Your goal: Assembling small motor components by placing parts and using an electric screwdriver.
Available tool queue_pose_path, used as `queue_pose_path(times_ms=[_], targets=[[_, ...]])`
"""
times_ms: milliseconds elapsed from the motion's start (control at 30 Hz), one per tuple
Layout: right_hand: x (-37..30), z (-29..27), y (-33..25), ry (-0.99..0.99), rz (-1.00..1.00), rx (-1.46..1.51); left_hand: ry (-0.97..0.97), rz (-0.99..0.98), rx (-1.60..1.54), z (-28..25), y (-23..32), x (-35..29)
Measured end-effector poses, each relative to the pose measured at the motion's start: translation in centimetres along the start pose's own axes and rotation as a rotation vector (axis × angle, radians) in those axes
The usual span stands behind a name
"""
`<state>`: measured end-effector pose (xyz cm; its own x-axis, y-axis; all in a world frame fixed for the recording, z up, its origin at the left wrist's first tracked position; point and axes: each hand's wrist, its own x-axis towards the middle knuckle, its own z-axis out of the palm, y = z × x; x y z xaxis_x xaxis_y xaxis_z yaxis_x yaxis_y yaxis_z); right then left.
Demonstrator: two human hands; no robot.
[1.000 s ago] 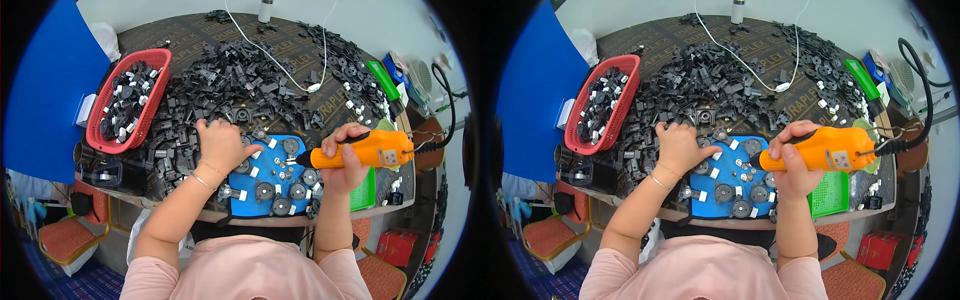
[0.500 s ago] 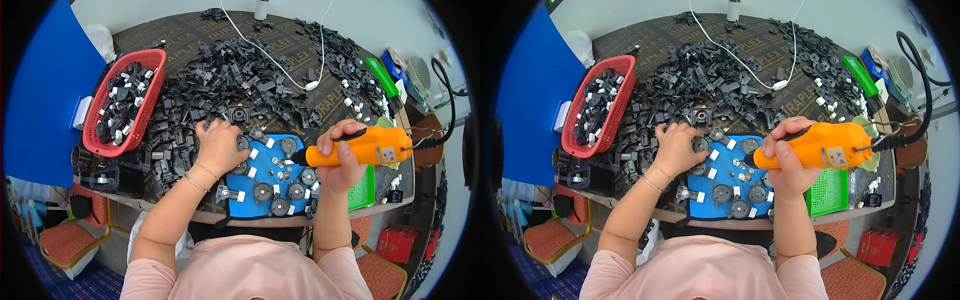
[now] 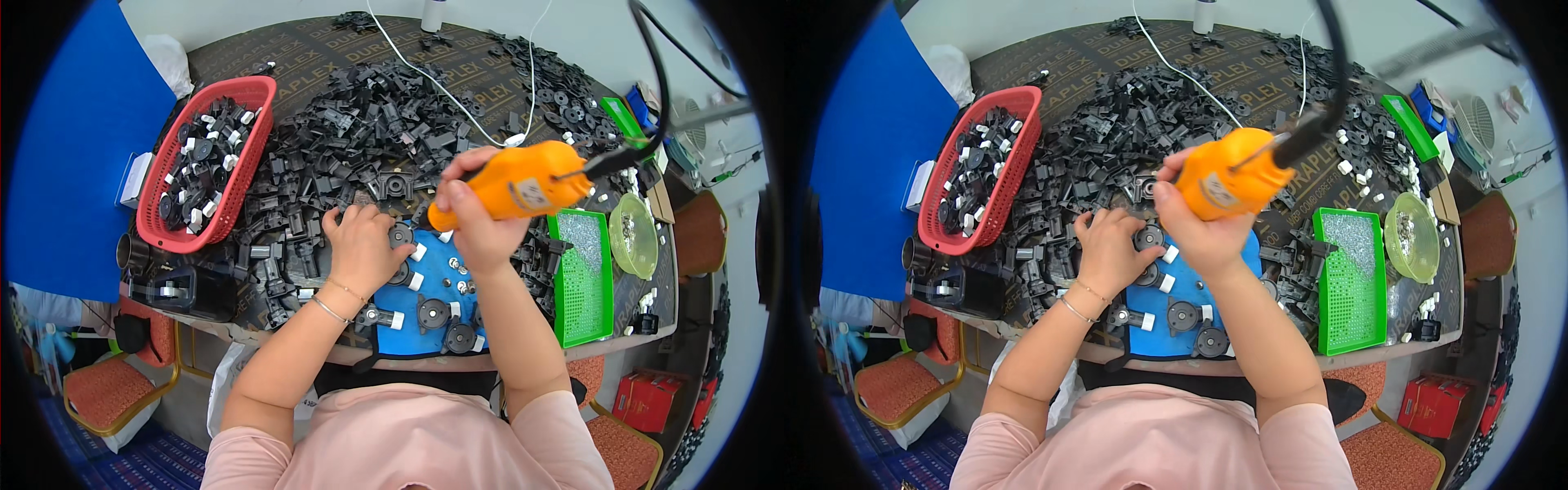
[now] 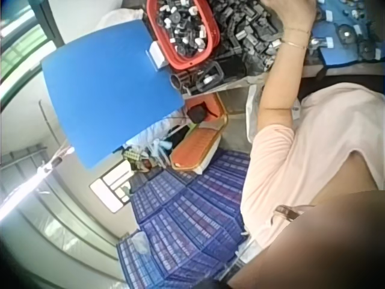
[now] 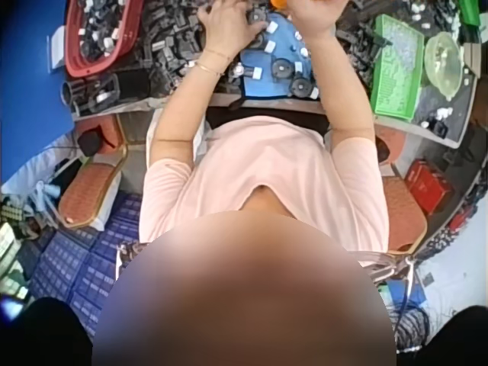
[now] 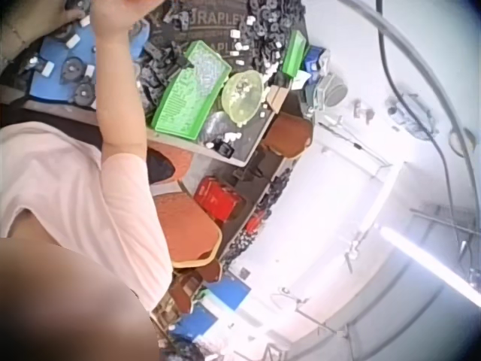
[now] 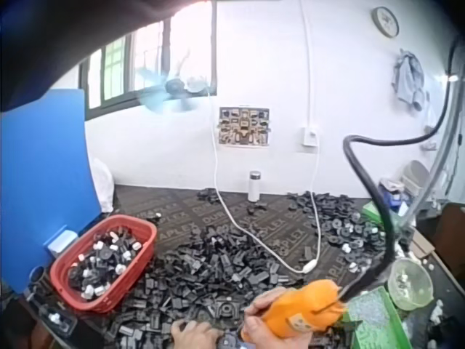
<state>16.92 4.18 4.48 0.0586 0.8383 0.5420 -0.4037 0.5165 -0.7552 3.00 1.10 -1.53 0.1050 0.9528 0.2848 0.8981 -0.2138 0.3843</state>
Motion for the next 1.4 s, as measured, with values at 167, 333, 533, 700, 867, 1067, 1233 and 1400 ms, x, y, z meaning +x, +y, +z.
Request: queue_pose_path(times_ms=[167,333,533,700,867,1067,1233,1400], targets=[[0.2,1.5,1.7,-0.009,0.024,-0.011,-0.082,-0.074,-0.052,0.0,-0.2,0.4],[0.0,1.8,2.8,-0.068,0.072,-0.083,-0.076,-0.081,-0.084,0.4,-0.5,0.4],[0.3,2.5,3.0,-0.145,0.083,-0.112,-0.001,-0.036,-0.089,0.9,-0.8,0.4],[0.3,1.9,3.1,-0.173,0.12,-0.051,-0.007,-0.035,-0.079,0.7,-0.5,0.2],[2.0,-0.3,-0.9,-0.105,0.018,0.051,-0.056,-0.045,-0.021,0.3,-0.1,0.2],[0.2,-7.4,-9.3,0.056,-0.098,0.022,-0.09,-0.015,0.128,-0.6,0.5,0.8],[-4.8,-13.6,-12.9,0.254,-0.087,-0.253,0.077,0.143,0.049,-0.6,3.7,0.3],[-7.7,-16.3,-15.0,0.348,-0.109,-0.272,-0.357,0.567,-0.304,0.3,10.1,-3.2]])
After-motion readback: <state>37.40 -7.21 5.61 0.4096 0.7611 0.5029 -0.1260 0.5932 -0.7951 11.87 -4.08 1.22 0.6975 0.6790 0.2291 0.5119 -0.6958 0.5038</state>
